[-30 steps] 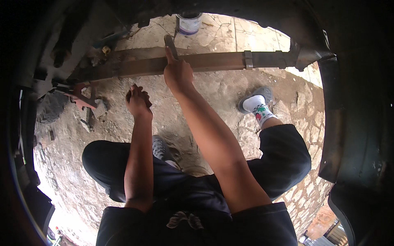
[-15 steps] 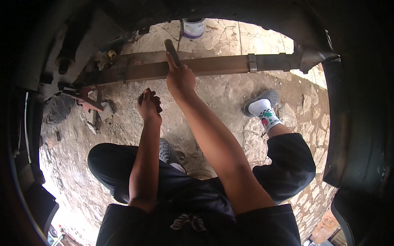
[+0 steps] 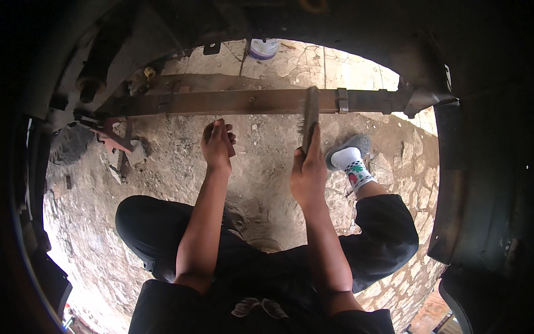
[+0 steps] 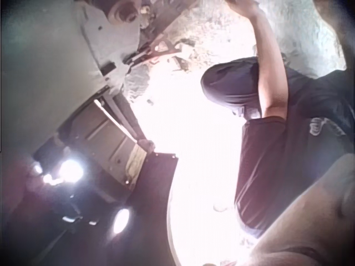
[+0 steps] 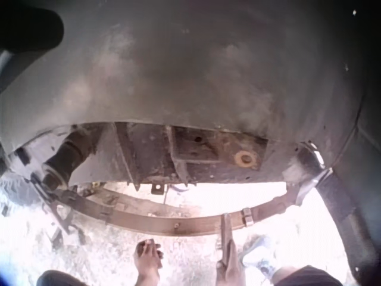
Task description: The person sits under a vehicle and uses a hammer and a small metal tool to repeatedly tap and adjust a metal bracket on the vehicle's undercarriage. The person also uses their hands to hold and align the bracket during the process.
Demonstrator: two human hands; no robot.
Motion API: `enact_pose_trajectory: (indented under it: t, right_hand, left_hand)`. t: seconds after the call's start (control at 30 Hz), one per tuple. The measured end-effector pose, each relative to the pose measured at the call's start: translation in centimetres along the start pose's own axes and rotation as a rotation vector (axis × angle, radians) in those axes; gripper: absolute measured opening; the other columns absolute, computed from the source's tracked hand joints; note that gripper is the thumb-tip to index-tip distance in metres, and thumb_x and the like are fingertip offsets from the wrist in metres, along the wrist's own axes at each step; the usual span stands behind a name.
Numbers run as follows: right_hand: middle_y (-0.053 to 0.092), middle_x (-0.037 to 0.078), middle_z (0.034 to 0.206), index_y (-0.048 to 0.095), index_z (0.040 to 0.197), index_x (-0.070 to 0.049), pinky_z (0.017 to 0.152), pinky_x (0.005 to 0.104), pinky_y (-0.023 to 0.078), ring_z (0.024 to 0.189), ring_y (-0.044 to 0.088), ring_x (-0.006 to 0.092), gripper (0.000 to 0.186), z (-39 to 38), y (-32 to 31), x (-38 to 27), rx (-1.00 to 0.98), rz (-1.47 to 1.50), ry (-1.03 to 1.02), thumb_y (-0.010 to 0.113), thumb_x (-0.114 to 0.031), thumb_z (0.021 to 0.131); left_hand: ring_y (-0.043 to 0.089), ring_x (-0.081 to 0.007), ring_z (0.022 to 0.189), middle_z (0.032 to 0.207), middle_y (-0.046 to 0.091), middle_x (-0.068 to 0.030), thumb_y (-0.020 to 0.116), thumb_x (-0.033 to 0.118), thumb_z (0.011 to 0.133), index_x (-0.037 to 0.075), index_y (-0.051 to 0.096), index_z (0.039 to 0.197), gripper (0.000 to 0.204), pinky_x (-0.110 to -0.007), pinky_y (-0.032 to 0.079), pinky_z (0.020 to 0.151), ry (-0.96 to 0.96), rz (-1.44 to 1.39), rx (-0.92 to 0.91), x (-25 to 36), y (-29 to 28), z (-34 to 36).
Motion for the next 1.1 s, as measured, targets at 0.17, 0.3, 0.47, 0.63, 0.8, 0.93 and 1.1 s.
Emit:
enact_pose_trajectory:
  t: [0.17,0.3,0.47,0.63,0.8,0.93,1.1]
  right_hand:
    - [0.066,0.03,0.115,0.033,0.156,-0.006,0.085,0.0503,0.051,0.103,0.066,0.0467,0.062,0.4,-1.3,0.8,-0.113,-0.04,0.04,0.058,-0.01,0.099]
    - [0.069,0.028,0.103,0.045,0.151,-0.01,0.077,0.0479,0.053,0.093,0.069,0.0449,0.056,0.8,-1.7,0.3,-0.096,-0.026,0.078,0.063,-0.013,0.097]
    - [0.07,0.027,0.093,0.048,0.15,-0.012,0.072,0.0486,0.054,0.087,0.07,0.0448,0.056,1.3,0.4,0.9,-0.116,-0.147,0.027,0.065,-0.017,0.097]
    - [0.068,0.026,0.083,0.048,0.149,-0.013,0.073,0.0505,0.055,0.08,0.07,0.0425,0.051,10.5,4.1,0.5,-0.148,-0.375,0.114,0.058,-0.022,0.1]
    - [0.067,0.024,0.088,0.039,0.155,-0.018,0.073,0.0529,0.057,0.078,0.07,0.0428,0.058,9.4,6.3,-0.8,-0.167,-0.501,0.076,0.056,-0.022,0.1]
    - [0.064,0.025,0.095,0.027,0.16,-0.021,0.067,0.0545,0.057,0.077,0.07,0.0443,0.067,0.5,5.1,-1.4,-0.262,-0.446,0.098,0.056,-0.023,0.1]
    - [0.064,0.027,0.096,0.025,0.161,-0.02,0.066,0.0557,0.055,0.074,0.068,0.0463,0.068,5.3,5.8,0.1,-0.179,-0.467,0.099,0.057,-0.023,0.1]
  left_hand:
    - [0.061,-0.0159,0.056,0.087,0.069,-0.0089,0.053,0.03,0.107,0.004,0.057,0.116,0.028,-0.029,0.045,0.047,-0.079,-0.023,-0.062,-0.3,1.6,-0.6]
    - [0.064,-0.0173,0.053,0.085,0.07,-0.0098,0.053,0.031,0.107,0.003,0.058,0.12,0.031,-0.028,0.043,0.04,-0.176,0.029,-0.106,-1.4,2.2,-1.2]
    - [0.065,-0.0152,0.053,0.084,0.071,-0.0094,0.055,0.031,0.106,0.002,0.061,0.119,0.033,-0.026,0.038,0.037,-0.176,0.129,-0.156,-1.7,3.1,-1.5]
    - [0.064,-0.0144,0.053,0.084,0.071,-0.0084,0.056,0.031,0.105,0.003,0.063,0.121,0.033,-0.026,0.039,0.037,-0.183,0.177,-0.147,-1.6,2.9,-1.5]
    - [0.059,-0.013,0.05,0.083,0.068,-0.0074,0.056,0.032,0.105,0.003,0.063,0.121,0.034,-0.026,0.039,0.038,-0.166,0.132,-0.126,-2.0,2.9,-0.8]
    - [0.053,-0.0118,0.047,0.081,0.065,-0.0071,0.055,0.031,0.106,0.003,0.063,0.123,0.034,-0.027,0.037,0.039,-0.219,-0.075,-0.123,-2.0,2.1,-1.0]
    - [0.051,-0.0109,0.052,0.085,0.064,-0.0048,0.057,0.033,0.105,0.005,0.062,0.125,0.034,-0.025,0.035,0.043,-0.203,-0.022,-0.143,-2.3,1.5,-1.0]
Point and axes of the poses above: each hand's wrist, its own z-axis towards the middle knuckle, its own y-axis out of the palm, x = y × z, the point moved 8 cm from there along z, towards the middle knuckle
